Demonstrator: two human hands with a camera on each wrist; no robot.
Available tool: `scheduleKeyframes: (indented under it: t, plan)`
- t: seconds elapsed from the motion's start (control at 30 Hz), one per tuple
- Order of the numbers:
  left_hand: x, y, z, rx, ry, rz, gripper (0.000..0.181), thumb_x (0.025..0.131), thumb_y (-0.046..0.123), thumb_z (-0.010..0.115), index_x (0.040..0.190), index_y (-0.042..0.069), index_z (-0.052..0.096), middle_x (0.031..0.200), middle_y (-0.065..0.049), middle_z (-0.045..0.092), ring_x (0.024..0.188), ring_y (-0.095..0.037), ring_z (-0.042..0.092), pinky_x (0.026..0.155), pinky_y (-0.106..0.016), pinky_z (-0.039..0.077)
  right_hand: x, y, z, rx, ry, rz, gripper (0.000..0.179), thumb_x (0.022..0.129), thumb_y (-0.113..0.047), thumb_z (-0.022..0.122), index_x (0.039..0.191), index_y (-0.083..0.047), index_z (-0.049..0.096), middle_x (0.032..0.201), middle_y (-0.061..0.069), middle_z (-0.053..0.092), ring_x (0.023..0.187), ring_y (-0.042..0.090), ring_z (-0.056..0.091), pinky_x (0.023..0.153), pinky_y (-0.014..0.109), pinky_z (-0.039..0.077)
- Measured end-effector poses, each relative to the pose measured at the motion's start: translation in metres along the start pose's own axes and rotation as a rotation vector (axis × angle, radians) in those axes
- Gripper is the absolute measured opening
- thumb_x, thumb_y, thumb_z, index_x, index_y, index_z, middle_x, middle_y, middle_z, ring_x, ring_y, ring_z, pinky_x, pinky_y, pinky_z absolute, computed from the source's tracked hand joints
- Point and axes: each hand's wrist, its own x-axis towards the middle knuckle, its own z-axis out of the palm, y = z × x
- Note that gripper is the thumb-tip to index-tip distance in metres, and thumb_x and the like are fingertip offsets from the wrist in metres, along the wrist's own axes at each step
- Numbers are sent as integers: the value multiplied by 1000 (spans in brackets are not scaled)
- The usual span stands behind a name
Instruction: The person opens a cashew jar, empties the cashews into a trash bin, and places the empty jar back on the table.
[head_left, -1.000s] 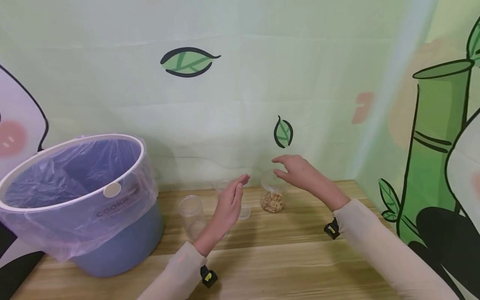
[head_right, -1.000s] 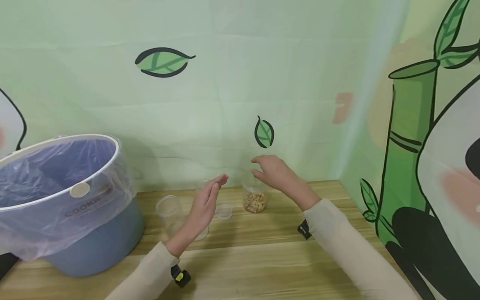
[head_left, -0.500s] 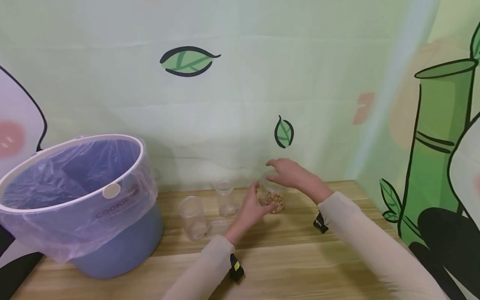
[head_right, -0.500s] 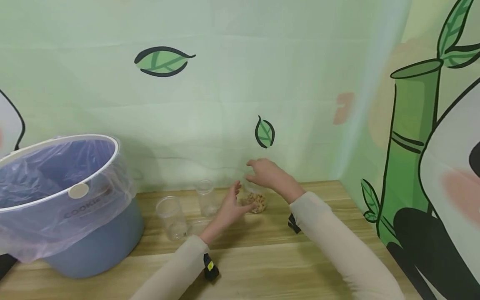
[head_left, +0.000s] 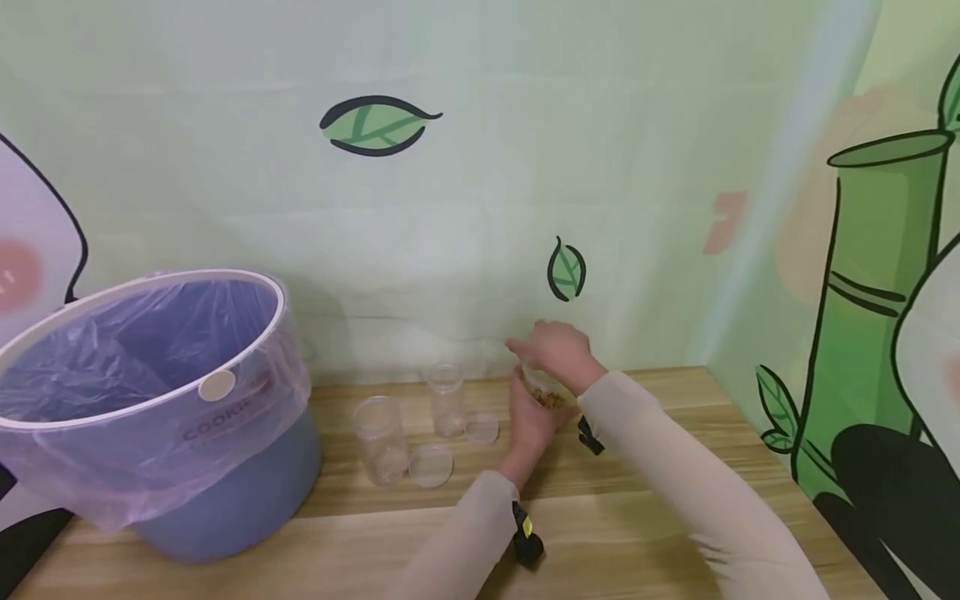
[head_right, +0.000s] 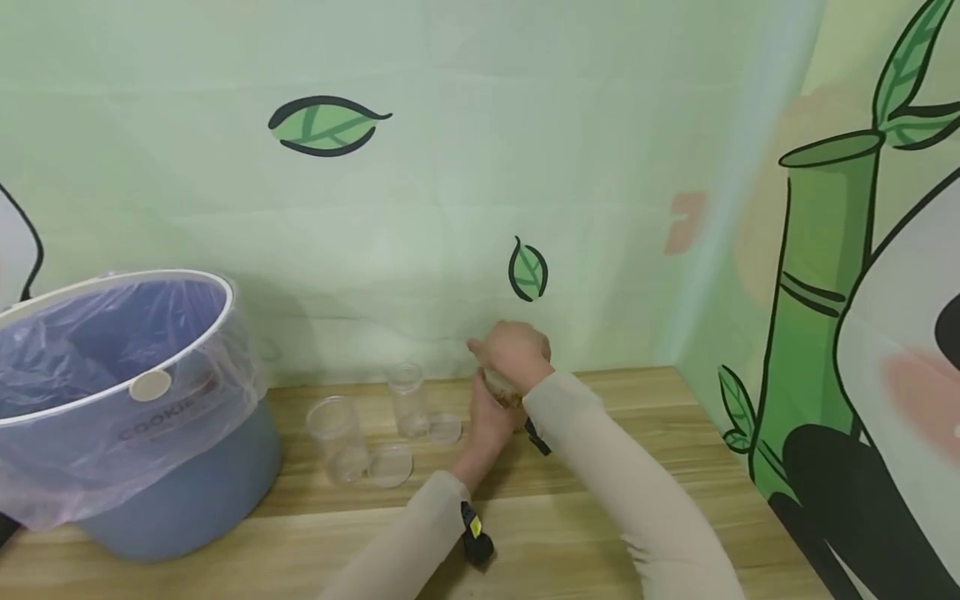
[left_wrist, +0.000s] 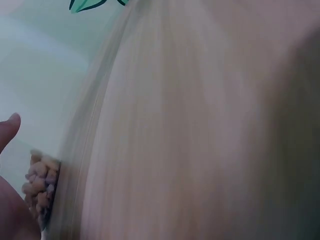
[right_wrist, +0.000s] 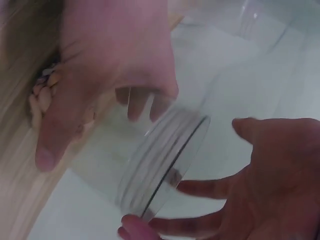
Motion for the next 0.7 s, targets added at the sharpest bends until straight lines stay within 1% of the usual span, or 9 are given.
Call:
scheduleKeyframes:
  t: [0.07, 0.1, 0.17, 0.27, 0.37, 0.43, 0.53, 0.6, 0.7]
  plan:
    - [-1, -3, 4, 6, 34, 21, 102, 73, 3, 88, 154, 0, 26, 151, -22, 41, 140, -38, 42, 114, -52, 36, -1, -9, 4, -8, 11, 58, 71, 102, -63, 41, 127, -1, 68, 131, 18, 65, 113, 34, 66, 85, 50, 56]
    - [-2, -4, 5, 12, 50, 31, 100, 74, 2, 86, 154, 3, 26, 147, -21, 46, 134, -37, 48, 109, -50, 42, -1, -14, 6, -21, 15, 84, 70, 102, -63, 41, 117, -3, 73, 121, 17, 69, 105, 33, 68, 79, 50, 57]
    - [-1, -6, 8, 36, 94, 54, 94, 77, -1, 82, 154, 4, 27, 146, -21, 47, 132, -37, 50, 106, -50, 44, 0, -22, 9, -81, 13, 117, 71, 102, -64, 40, 101, -3, 76, 106, 16, 72, 92, 32, 71, 69, 50, 58]
    - [-2, -8, 12, 58, 134, 64, 92, 81, -2, 78, 155, 7, 25, 148, -20, 46, 131, -35, 51, 105, -48, 45, 3, -29, 14, -175, 3, 144, 68, 102, -61, 45, 97, 0, 75, 101, 17, 71, 84, 34, 70, 63, 52, 58]
    - [-3, -10, 12, 84, 146, 46, 91, 79, -4, 78, 153, 5, 27, 149, -20, 46, 135, -34, 48, 110, -48, 42, 5, -29, 18, -226, -2, 135, 62, 101, -57, 54, 100, 2, 74, 104, 19, 71, 84, 35, 70, 62, 53, 59]
    - [-3, -11, 11, 99, 140, 33, 91, 76, -5, 79, 151, 2, 29, 146, -21, 49, 132, -35, 51, 109, -48, 43, 8, -26, 20, -234, -3, 99, 57, 99, -54, 59, 99, 1, 74, 103, 18, 71, 84, 34, 70, 62, 53, 59]
    - [-1, -13, 7, 137, 127, 35, 89, 71, -2, 83, 147, 0, 35, 139, -21, 55, 130, -35, 53, 108, -47, 44, 11, -18, 20, -250, -1, -3, 49, 96, -50, 65, 90, -3, 74, 91, 12, 71, 77, 28, 69, 60, 48, 58]
    - [2, -13, 5, 125, 111, 44, 88, 71, 1, 87, 144, 0, 38, 137, -19, 57, 130, -33, 54, 108, -44, 44, 12, -11, 17, -263, 2, -82, 44, 94, -49, 67, 83, -7, 72, 83, 7, 68, 72, 23, 64, 59, 43, 57]
    - [5, -13, 2, 76, 75, 32, 82, 69, 7, 93, 134, 2, 44, 129, -17, 60, 122, -32, 58, 104, -41, 47, 13, 1, 13, -262, -1, -208, 37, 90, -46, 70, 86, -9, 70, 80, 5, 65, 69, 19, 57, 59, 38, 53]
